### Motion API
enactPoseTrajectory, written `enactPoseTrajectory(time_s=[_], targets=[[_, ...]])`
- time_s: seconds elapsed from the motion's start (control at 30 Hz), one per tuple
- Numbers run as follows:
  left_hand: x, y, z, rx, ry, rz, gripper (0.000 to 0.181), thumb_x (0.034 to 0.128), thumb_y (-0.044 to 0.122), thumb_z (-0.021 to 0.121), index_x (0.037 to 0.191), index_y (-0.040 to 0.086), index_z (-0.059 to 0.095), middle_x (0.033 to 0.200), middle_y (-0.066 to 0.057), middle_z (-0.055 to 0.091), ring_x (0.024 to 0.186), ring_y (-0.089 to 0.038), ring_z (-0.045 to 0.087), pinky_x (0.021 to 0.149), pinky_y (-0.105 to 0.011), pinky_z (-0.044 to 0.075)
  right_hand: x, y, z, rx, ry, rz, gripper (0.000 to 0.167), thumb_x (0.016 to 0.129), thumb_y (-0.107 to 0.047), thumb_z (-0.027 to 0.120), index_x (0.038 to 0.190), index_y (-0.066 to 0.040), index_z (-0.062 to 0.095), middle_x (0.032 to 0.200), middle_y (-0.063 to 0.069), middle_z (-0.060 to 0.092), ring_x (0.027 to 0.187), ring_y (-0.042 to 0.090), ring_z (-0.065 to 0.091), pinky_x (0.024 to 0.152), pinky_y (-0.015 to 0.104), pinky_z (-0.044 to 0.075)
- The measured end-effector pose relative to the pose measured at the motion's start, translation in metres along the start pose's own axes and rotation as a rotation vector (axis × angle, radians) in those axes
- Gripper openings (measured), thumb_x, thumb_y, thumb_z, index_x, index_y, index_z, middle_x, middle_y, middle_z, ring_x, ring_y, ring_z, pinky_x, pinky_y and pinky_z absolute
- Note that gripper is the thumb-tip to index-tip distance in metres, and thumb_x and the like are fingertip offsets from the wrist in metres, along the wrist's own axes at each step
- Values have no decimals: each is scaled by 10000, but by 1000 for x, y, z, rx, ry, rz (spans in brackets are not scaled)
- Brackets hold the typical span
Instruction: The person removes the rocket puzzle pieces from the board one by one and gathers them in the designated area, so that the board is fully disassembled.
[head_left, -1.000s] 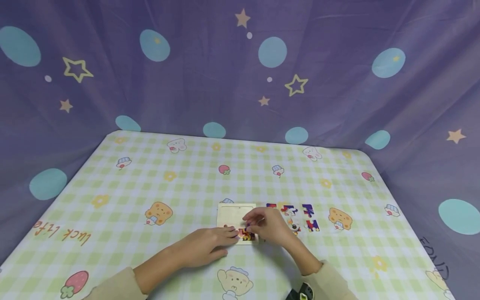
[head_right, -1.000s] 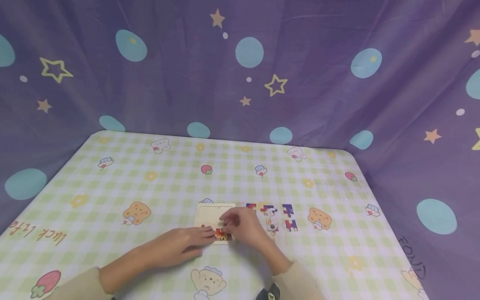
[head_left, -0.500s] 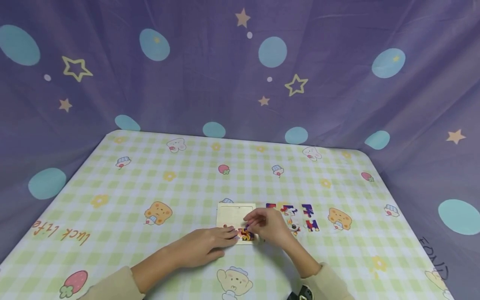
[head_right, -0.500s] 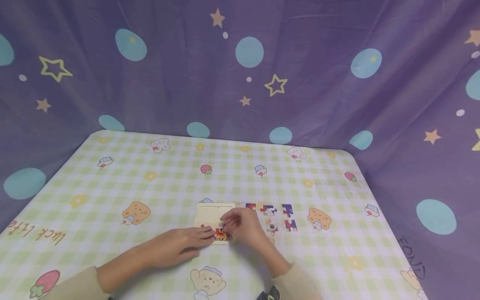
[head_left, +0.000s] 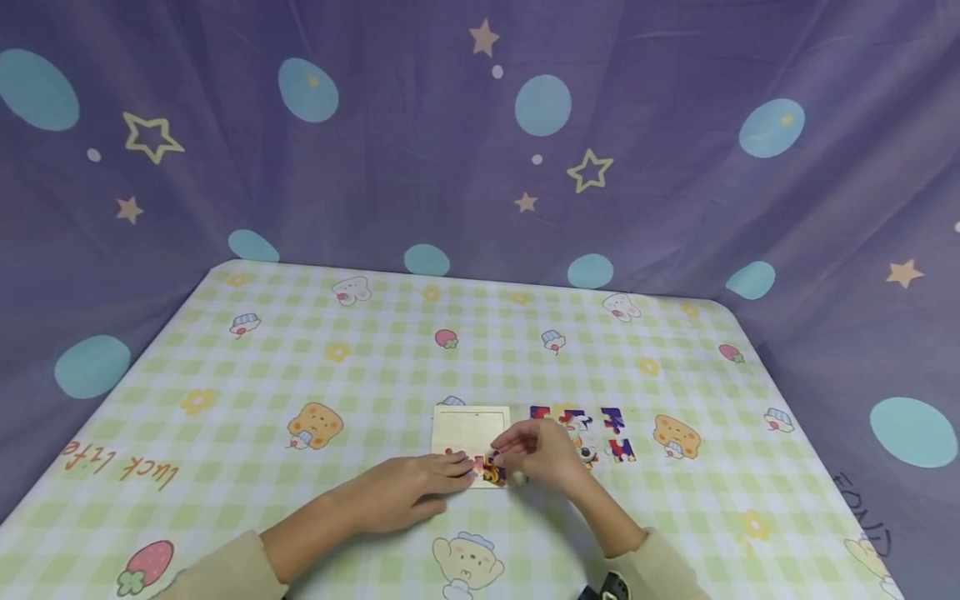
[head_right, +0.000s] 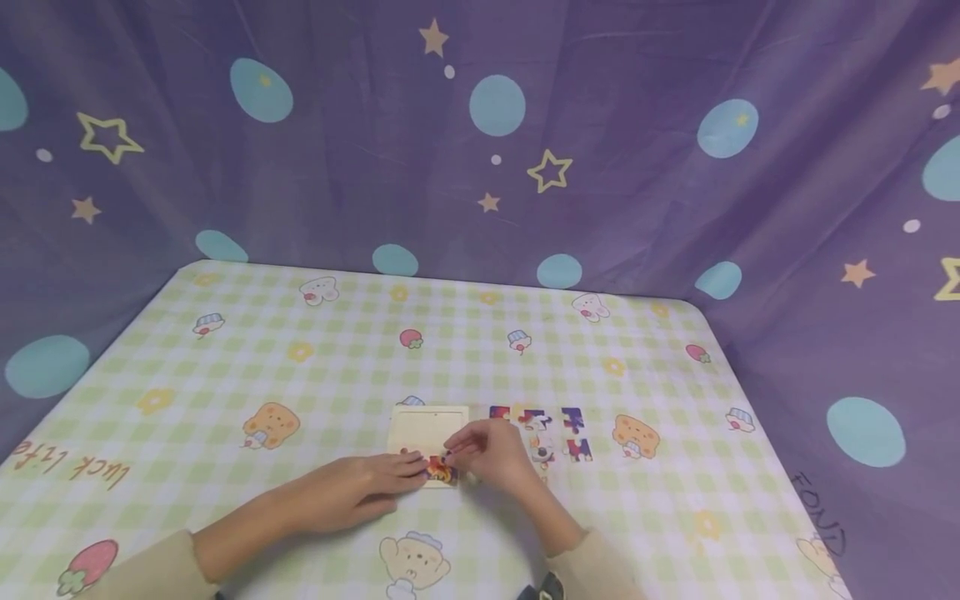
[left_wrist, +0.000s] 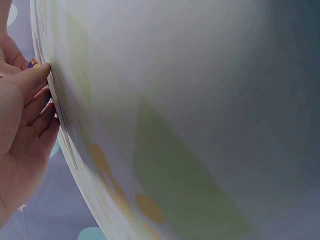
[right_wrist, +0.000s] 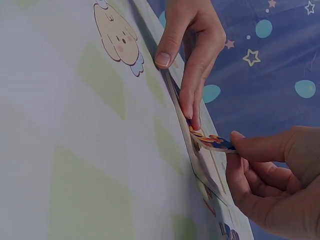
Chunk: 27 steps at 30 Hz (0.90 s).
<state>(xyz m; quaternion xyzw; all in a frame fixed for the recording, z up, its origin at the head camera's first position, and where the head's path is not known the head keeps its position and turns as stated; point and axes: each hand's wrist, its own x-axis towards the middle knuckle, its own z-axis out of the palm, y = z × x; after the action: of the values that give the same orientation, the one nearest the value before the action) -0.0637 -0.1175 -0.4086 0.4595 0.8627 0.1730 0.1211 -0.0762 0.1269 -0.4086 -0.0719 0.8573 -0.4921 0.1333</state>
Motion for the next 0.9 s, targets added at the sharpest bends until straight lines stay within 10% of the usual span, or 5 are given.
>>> enactPoseTrajectory(time_s=[0.9], targets=[[-2, 0, -1, -18, 9, 2, 431, 962, 195, 555, 1391, 172, 518, 1480, -2, 478, 1385, -191, 450, 1114, -400, 431, -12, 9, -13, -34, 126, -68, 110, 783, -22, 753, 892, -37, 761, 855, 133, 756, 691, 113, 702, 599, 155, 558]])
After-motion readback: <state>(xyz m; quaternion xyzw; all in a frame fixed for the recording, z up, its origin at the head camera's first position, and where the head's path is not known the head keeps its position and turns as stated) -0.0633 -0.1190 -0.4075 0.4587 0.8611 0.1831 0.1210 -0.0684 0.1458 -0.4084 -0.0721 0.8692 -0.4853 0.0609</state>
